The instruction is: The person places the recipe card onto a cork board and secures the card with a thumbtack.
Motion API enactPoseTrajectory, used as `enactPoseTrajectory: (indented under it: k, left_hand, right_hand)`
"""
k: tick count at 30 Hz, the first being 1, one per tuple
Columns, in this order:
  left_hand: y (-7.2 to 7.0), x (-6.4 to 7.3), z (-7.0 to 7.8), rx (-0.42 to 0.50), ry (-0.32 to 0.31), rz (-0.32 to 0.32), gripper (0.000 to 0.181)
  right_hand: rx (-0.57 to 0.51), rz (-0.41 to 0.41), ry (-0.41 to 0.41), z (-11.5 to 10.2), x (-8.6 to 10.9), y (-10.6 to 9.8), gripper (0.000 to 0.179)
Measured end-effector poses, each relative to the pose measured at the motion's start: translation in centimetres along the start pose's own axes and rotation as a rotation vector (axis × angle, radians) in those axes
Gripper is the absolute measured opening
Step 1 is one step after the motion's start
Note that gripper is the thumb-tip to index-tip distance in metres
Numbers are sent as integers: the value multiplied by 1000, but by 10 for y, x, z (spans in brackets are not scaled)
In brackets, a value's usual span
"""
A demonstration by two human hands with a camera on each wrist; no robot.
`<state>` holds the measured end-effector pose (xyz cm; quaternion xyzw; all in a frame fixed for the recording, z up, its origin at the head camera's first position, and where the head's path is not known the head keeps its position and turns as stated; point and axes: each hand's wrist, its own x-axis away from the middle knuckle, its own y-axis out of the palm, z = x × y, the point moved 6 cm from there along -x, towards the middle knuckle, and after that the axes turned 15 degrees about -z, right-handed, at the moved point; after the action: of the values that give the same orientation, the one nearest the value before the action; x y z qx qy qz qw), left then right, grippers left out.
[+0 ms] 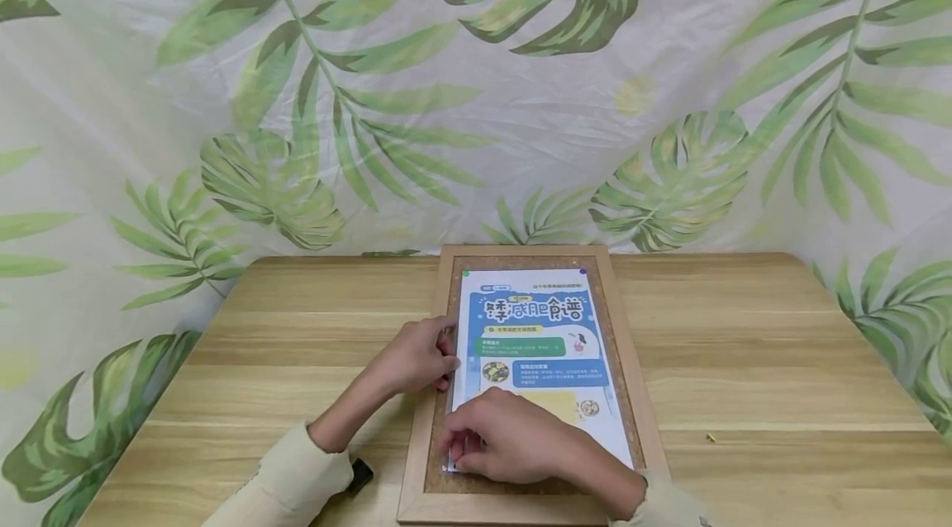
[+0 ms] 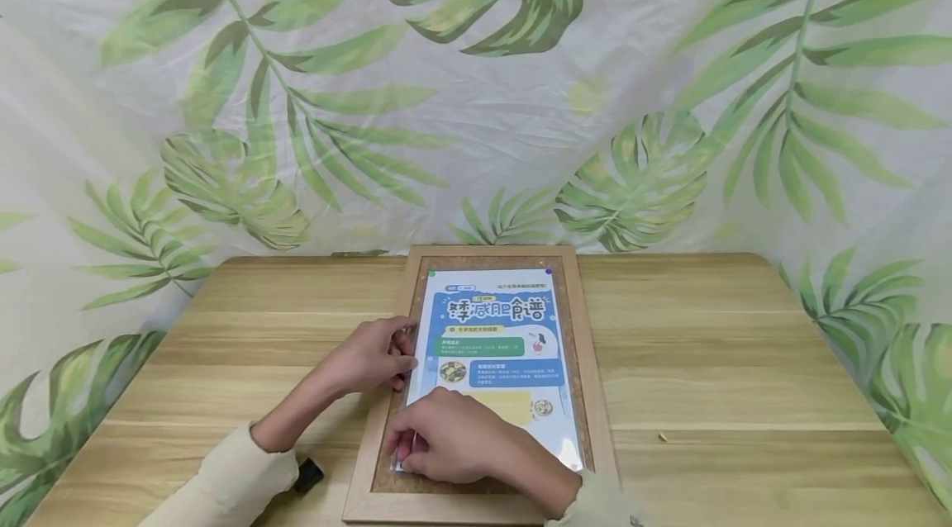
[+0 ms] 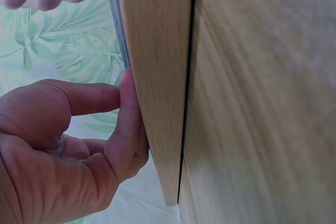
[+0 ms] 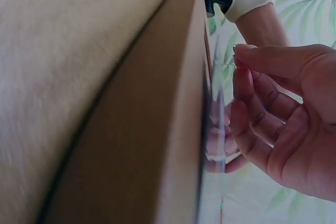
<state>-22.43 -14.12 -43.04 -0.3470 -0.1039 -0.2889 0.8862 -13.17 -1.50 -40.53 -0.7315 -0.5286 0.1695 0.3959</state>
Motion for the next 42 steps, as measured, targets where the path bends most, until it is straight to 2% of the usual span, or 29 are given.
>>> enactPoseTrajectory:
  k: [11, 30, 34, 42]
  left_hand:
    - [1, 0, 1, 2, 1, -4, 66]
    - [2, 2, -2, 14, -25, 4, 65]
    - [2, 2, -4, 8, -33, -3, 65]
    - [0, -1, -1, -4, -8, -13, 67]
  right_hand:
    - [-18, 29, 80, 7, -8, 11, 12]
    - [-15, 49, 104, 6, -11, 16, 15]
    - [-39, 33, 102, 7, -11, 16, 15]
    - [-115, 4, 119, 16, -9, 13, 17]
